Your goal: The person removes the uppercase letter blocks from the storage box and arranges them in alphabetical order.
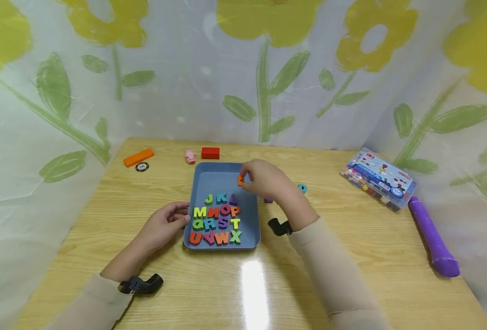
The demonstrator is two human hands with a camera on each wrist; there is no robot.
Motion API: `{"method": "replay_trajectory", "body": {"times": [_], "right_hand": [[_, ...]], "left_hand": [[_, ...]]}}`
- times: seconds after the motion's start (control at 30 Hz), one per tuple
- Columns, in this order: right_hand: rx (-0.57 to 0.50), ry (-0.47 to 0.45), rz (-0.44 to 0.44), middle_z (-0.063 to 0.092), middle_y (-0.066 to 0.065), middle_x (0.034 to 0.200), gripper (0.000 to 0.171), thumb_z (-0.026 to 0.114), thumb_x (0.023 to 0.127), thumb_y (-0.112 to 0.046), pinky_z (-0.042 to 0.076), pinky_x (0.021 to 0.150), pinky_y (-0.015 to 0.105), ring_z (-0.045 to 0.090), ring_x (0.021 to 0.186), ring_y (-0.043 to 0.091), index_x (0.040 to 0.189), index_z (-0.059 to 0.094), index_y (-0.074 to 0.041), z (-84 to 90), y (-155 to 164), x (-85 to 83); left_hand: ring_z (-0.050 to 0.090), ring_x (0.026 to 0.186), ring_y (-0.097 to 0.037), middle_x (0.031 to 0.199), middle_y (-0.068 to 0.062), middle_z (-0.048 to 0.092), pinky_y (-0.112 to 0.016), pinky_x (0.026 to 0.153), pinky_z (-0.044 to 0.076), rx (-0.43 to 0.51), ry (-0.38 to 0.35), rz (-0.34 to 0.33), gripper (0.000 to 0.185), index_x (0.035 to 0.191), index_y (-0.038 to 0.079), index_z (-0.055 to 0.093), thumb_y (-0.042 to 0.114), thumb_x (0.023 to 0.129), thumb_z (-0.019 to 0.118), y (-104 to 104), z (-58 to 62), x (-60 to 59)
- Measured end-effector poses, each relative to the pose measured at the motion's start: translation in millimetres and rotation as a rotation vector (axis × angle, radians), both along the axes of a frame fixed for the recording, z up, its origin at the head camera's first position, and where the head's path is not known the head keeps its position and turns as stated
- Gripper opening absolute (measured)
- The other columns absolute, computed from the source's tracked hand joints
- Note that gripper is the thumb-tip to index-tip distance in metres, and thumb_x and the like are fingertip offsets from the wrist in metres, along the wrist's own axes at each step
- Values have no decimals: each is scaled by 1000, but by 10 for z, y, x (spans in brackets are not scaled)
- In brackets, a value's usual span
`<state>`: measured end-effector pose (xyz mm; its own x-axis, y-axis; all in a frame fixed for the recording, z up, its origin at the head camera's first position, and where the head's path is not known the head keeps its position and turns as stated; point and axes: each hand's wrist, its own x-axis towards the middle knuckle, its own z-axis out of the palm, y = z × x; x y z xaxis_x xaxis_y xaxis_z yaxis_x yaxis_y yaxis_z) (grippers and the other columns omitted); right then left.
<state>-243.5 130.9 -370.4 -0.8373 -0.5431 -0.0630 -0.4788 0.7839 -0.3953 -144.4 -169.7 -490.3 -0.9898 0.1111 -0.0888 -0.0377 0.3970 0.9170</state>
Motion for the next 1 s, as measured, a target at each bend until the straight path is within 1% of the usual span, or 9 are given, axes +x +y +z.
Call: {"method": "replay_trajectory", "body": {"times": [0.07, 0.2, 0.33, 0.47, 0.63, 0.8, 0.9, 1.0], "right_hand": [[2, -6, -38, 64, 6, 92, 19, 79, 99, -17, 48, 77, 40, 56, 85, 23, 116, 77, -8, -49, 236, 24], [31, -51, -61, 66, 7, 92, 17, 79, 97, -12, 49, 78, 39, 57, 84, 22, 114, 77, -6, -240, 541, 111], [77, -92, -73, 65, 6, 89, 17, 77, 97, -9, 48, 74, 37, 55, 79, 21, 114, 77, -5, -422, 663, 194], [106, -98, -80, 65, 4, 90, 19, 81, 96, -11, 48, 73, 35, 55, 79, 20, 114, 77, -5, -543, 690, 224], [107, -93, -86, 66, 4, 91, 20, 83, 94, -11, 49, 75, 36, 56, 80, 20, 112, 77, -6, -615, 717, 218], [123, -87, -86, 65, 3, 88, 22, 83, 93, -10, 47, 72, 35, 55, 78, 19, 113, 78, -5, -663, 736, 208], [129, -91, -88, 64, 3, 87, 22, 83, 93, -10, 46, 72, 34, 55, 78, 19, 114, 79, -5, -680, 734, 207], [124, -92, -85, 64, 3, 88, 23, 82, 94, -10, 46, 71, 34, 55, 77, 18, 116, 79, -5, -660, 735, 220]], "left_hand": [[70, 123, -29, 140, -17, 71, -49, 110, 56, -3, -6, 5, 49, 153, 5, 60, 22, 108, 68, -10, -2, 2], [70, 124, -29, 140, -17, 71, -49, 111, 55, -13, -16, 10, 49, 153, 5, 60, 23, 108, 68, -28, 2, 9], [70, 124, -29, 140, -17, 71, -49, 111, 55, -12, -12, 13, 49, 153, 5, 60, 23, 108, 69, -33, 20, 6], [69, 125, -30, 140, -18, 71, -48, 111, 55, -4, -9, 8, 49, 153, 4, 59, 22, 108, 68, -31, 16, -1], [69, 124, -29, 139, -18, 71, -44, 109, 55, 6, -8, 1, 48, 152, 3, 60, 20, 108, 68, -16, -4, -10], [69, 124, -29, 139, -18, 70, -44, 109, 56, 6, -9, -2, 48, 152, 3, 60, 20, 108, 68, -5, -5, -12], [68, 124, -29, 140, -18, 70, -43, 108, 56, 8, -11, 1, 48, 152, 3, 60, 20, 108, 68, -4, 5, -9], [68, 124, -29, 140, -19, 70, -41, 108, 56, 12, -15, 2, 48, 152, 2, 60, 19, 108, 68, -1, 13, -9]]}}
